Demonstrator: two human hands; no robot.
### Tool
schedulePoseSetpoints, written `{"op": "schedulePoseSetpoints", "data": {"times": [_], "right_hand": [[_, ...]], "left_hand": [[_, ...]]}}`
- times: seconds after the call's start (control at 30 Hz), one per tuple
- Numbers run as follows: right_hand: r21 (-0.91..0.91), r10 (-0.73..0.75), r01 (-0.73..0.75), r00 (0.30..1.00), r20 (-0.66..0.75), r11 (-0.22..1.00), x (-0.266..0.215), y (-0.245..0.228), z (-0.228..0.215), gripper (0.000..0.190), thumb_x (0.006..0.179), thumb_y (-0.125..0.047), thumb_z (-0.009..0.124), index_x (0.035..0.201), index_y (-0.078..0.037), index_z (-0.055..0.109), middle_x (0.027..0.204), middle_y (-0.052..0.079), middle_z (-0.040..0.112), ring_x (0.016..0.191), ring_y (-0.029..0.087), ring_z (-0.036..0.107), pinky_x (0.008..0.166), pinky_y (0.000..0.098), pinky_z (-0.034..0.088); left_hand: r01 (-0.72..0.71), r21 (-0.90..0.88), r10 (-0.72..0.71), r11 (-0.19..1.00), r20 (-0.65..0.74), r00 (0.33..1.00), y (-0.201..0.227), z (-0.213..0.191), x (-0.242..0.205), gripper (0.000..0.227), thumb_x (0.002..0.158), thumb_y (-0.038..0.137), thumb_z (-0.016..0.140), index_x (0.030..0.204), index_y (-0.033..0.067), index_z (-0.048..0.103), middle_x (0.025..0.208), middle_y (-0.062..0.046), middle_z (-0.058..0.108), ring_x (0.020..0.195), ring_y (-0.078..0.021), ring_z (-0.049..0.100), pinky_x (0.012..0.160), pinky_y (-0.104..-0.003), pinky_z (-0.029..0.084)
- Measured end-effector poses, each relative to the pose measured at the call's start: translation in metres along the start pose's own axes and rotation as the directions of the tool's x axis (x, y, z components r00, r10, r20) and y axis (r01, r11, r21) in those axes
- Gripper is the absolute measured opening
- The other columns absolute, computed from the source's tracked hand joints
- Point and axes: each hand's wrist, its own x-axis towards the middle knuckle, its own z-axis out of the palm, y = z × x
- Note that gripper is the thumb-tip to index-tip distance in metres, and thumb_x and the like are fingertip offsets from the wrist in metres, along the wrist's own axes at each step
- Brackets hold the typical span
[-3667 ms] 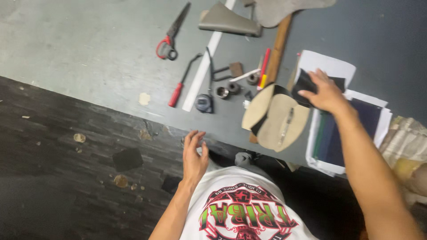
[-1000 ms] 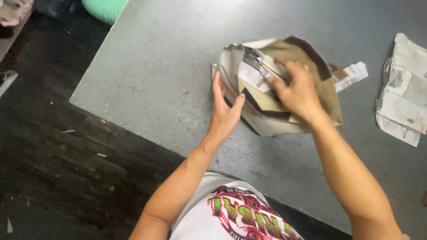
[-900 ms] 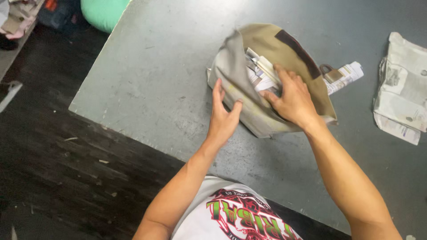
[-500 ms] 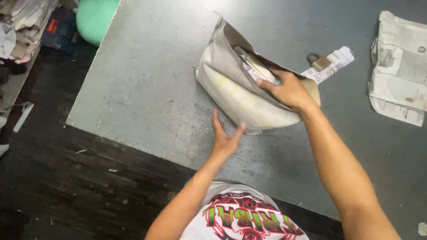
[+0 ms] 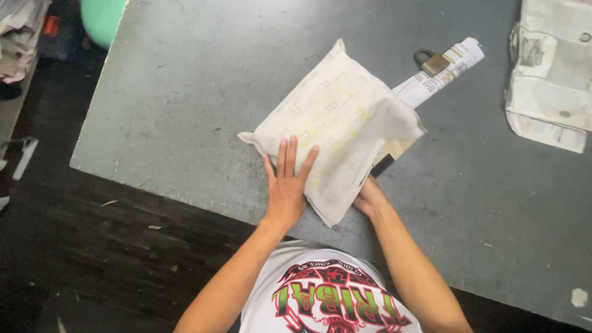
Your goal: The person folds and stacks multiple newspaper sheets on a gray work table. They repeatedly pick up sheets, fold them in half or quarters, and place them into a growing stack. The person also retrieves additional sheets from a nearby bag and continues folding them.
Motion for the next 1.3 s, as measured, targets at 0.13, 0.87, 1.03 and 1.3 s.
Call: {"op": "schedulePoseSetpoints", "data": {"times": [0.13, 0.87, 1.03, 1.3], "right_hand": [[-0.106, -0.088, 0.079, 0.993, -0.081, 0.991, -0.01, -0.001, -0.009, 0.04, 0.097, -0.015, 0.064, 0.133, 0.003, 0.061, 0.123, 0.017, 0.072, 0.108, 0.025, 0.071, 0.094, 0.0399, 0.059], [-0.047, -0.052, 0.052, 0.999, 0.001, 0.998, -0.136, -0.017, -0.11, 0.051, 0.099, -0.019, 0.062, 0.145, 0.001, 0.053, 0.131, 0.011, 0.068, 0.116, 0.018, 0.065, 0.103, 0.0359, 0.05], [0.042, -0.111, 0.11, 0.993, 0.028, 0.993, -0.144, -0.022, -0.1, 0.051, 0.102, -0.022, 0.058, 0.146, 0.002, 0.051, 0.135, 0.011, 0.066, 0.12, 0.02, 0.065, 0.104, 0.0369, 0.051], [-0.175, -0.249, 0.237, 0.967, -0.05, 0.956, -0.124, -0.016, -0.067, 0.043, 0.103, -0.018, 0.059, 0.142, 0.001, 0.057, 0.127, 0.008, 0.069, 0.114, 0.016, 0.065, 0.101, 0.0336, 0.051]], "left_hand": [[-0.039, -0.096, 0.032, 0.995, -0.077, 0.997, -0.012, 0.001, 0.0, 0.112, 0.063, -0.011, 0.075, 0.159, 0.0265, 0.03, 0.167, -0.017, 0.014, 0.157, -0.0383, 0.013, 0.119, -0.077, 0.015], [0.036, 0.083, -0.021, 0.996, -0.173, 0.985, -0.075, 0.027, 0.07, 0.098, 0.084, 0.013, 0.084, 0.164, 0.0259, 0.029, 0.172, -0.01, 0.019, 0.158, -0.0422, 0.015, 0.119, -0.075, 0.017], [0.094, 0.254, -0.093, 0.963, -0.017, 0.996, -0.097, -0.023, 0.138, 0.092, 0.082, 0.002, 0.075, 0.161, 0.0151, 0.032, 0.165, -0.019, 0.027, 0.15, -0.0444, 0.019, 0.109, -0.08, 0.015], [0.017, -0.748, 0.091, 0.663, 0.103, 0.991, 0.062, 0.031, 0.03, 0.058, 0.096, 0.024, 0.075, 0.144, 0.0023, 0.052, 0.147, -0.02, 0.056, 0.138, -0.0316, 0.055, 0.115, -0.041, 0.044]]}}
